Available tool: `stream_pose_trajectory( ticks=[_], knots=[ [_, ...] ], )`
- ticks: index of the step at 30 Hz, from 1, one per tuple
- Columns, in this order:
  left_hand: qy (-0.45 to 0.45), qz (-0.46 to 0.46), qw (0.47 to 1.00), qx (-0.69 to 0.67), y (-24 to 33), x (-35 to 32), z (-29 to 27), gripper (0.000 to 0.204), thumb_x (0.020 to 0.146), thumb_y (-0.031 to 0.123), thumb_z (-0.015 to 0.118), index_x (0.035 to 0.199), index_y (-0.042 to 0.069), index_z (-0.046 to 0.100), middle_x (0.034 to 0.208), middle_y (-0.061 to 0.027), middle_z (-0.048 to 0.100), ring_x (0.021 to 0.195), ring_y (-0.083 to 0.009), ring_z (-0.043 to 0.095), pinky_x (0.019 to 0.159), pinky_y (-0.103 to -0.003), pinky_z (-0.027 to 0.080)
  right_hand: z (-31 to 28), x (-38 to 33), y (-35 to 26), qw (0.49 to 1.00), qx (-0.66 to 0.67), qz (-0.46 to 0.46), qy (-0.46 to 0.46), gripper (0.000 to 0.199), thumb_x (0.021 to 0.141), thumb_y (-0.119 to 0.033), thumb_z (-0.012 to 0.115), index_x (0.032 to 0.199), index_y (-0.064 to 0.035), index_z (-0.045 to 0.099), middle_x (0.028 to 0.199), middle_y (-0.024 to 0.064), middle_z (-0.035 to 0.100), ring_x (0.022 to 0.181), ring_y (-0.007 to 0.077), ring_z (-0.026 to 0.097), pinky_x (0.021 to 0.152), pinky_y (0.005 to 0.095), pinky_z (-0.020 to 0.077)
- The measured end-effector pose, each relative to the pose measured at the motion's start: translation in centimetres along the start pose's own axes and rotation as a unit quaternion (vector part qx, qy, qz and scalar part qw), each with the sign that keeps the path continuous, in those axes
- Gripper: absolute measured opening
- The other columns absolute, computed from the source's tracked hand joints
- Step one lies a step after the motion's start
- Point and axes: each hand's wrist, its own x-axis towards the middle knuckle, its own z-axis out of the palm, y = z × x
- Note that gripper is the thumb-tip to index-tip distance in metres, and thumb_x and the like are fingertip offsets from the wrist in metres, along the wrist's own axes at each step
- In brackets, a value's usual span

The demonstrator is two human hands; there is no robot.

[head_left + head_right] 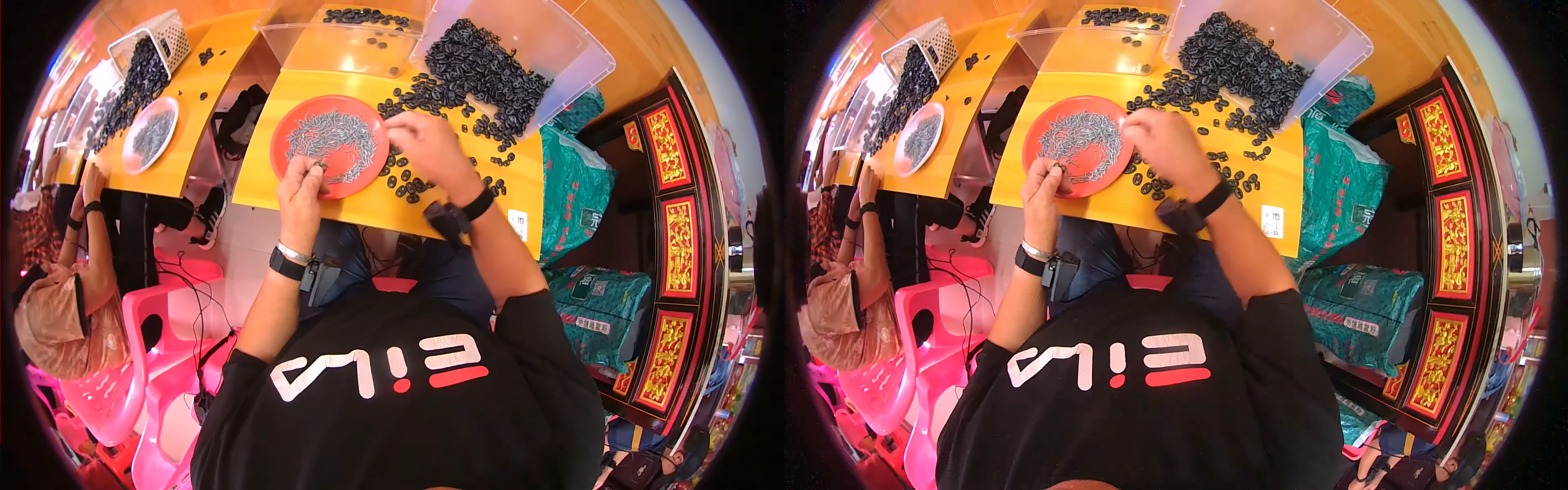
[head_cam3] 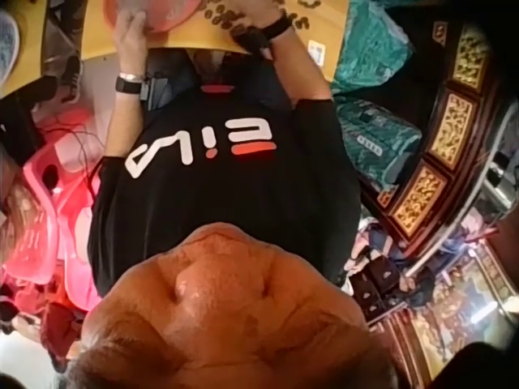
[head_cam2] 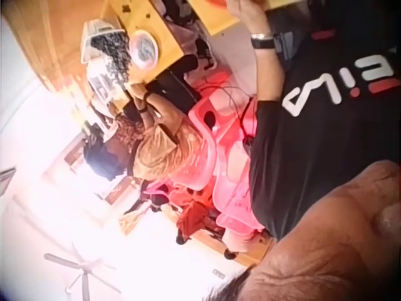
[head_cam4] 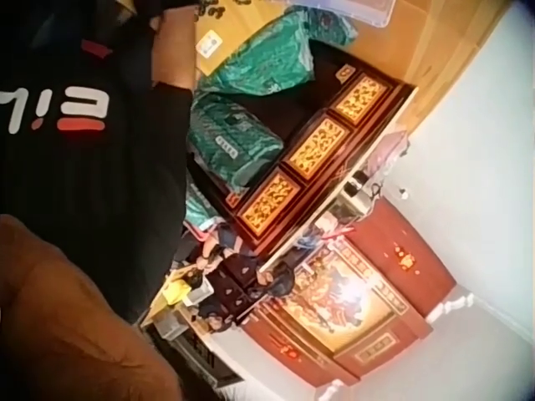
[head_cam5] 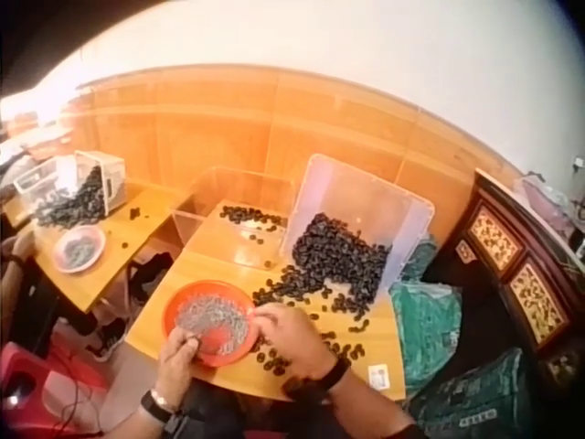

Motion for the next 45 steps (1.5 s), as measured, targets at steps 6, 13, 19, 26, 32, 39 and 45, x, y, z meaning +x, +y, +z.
stream_pose_trajectory(
  ticks=[6, 13, 19, 26, 32, 39, 45],
  knots=[
    [0.002, -0.001, 0.999, -0.045, -0.3, 0.6, -0.5, 0.011, 0.090, 0.011, 0.046, 0.082, 0.006, 0.051, 0.067, -0.0003, 0.051, 0.063, -0.0095, 0.047, 0.062, -0.022, 0.039, -6.9, 0.2, 6.5, 0.940, -0.294, 0.165, -0.060, 0.019, 0.075, -0.017, 0.064, 0.091, -0.0085, 0.068, 0.085, 0.0141, 0.066, 0.082, 0.0308, 0.063, 0.072, 0.0401, 0.0494],
    [0.008, 0.002, 0.998, -0.055, -0.4, 0.5, -0.3, 0.010, 0.089, 0.007, 0.046, 0.079, 0.004, 0.049, 0.066, -0.0001, 0.048, 0.061, -0.0085, 0.045, 0.060, -0.022, 0.040, -6.1, 0.1, 8.3, 0.951, -0.265, 0.146, -0.067, 0.012, 0.072, -0.012, 0.066, 0.081, -0.0043, 0.064, 0.081, 0.0162, 0.064, 0.080, 0.0342, 0.062, 0.071, 0.0432, 0.0483],
    [-0.006, -0.001, 0.999, -0.054, -0.4, 0.5, -0.2, 0.011, 0.090, 0.010, 0.046, 0.080, 0.007, 0.049, 0.067, -0.0002, 0.050, 0.063, -0.0094, 0.047, 0.062, -0.022, 0.039, -5.3, 0.3, 8.7, 0.920, -0.378, 0.066, -0.082, 0.013, 0.075, -0.006, 0.054, 0.079, 0.0007, 0.064, 0.080, 0.0218, 0.063, 0.081, 0.0374, 0.061, 0.073, 0.0451, 0.0484],
    [-0.011, -0.012, 0.999, -0.041, -0.2, 0.3, -0.3, 0.011, 0.090, 0.010, 0.045, 0.080, 0.006, 0.049, 0.068, -0.0003, 0.049, 0.063, -0.0094, 0.047, 0.061, -0.022, 0.040, -6.3, 0.0, 8.8, 0.932, -0.343, 0.066, -0.097, 0.018, 0.076, -0.004, 0.052, 0.086, 0.0029, 0.064, 0.081, 0.0227, 0.063, 0.078, 0.0363, 0.062, 0.072, 0.0410, 0.0502],
    [-0.009, -0.022, 0.999, -0.048, 0.8, 0.1, 0.5, 0.011, 0.088, 0.006, 0.046, 0.078, 0.004, 0.048, 0.066, 0.0002, 0.046, 0.062, -0.0085, 0.045, 0.060, -0.022, 0.039, -7.7, -0.8, 4.9, 0.964, 0.142, 0.204, -0.090, 0.021, 0.082, -0.004, 0.059, 0.102, 0.0008, 0.062, 0.079, 0.0067, 0.065, 0.071, 0.0128, 0.062, 0.068, 0.0248, 0.0510],
    [-0.045, -0.084, 0.992, -0.082, 1.1, -0.7, 1.1, 0.009, 0.088, 0.010, 0.046, 0.083, 0.005, 0.050, 0.069, -0.0010, 0.050, 0.063, -0.0102, 0.050, 0.061, -0.022, 0.040, -5.6, -1.1, -0.8, 0.918, 0.331, 0.175, -0.128, 0.026, 0.086, -0.008, 0.061, 0.110, 0.0012, 0.058, 0.086, 0.0036, 0.063, 0.074, 0.0089, 0.061, 0.072, 0.0222, 0.0503],
    [-0.061, -0.092, 0.989, -0.102, 1.4, -1.0, 1.6, 0.008, 0.087, 0.010, 0.048, 0.082, 0.004, 0.049, 0.068, -0.0020, 0.052, 0.062, -0.0091, 0.048, 0.060, -0.022, 0.038, -3.0, -1.2, -2.4, 0.905, 0.370, 0.153, -0.142, 0.026, 0.085, -0.004, 0.060, 0.111, -0.0009, 0.060, 0.089, 0.0023, 0.064, 0.074, 0.0078, 0.060, 0.071, 0.0211, 0.0494]
  ],
)
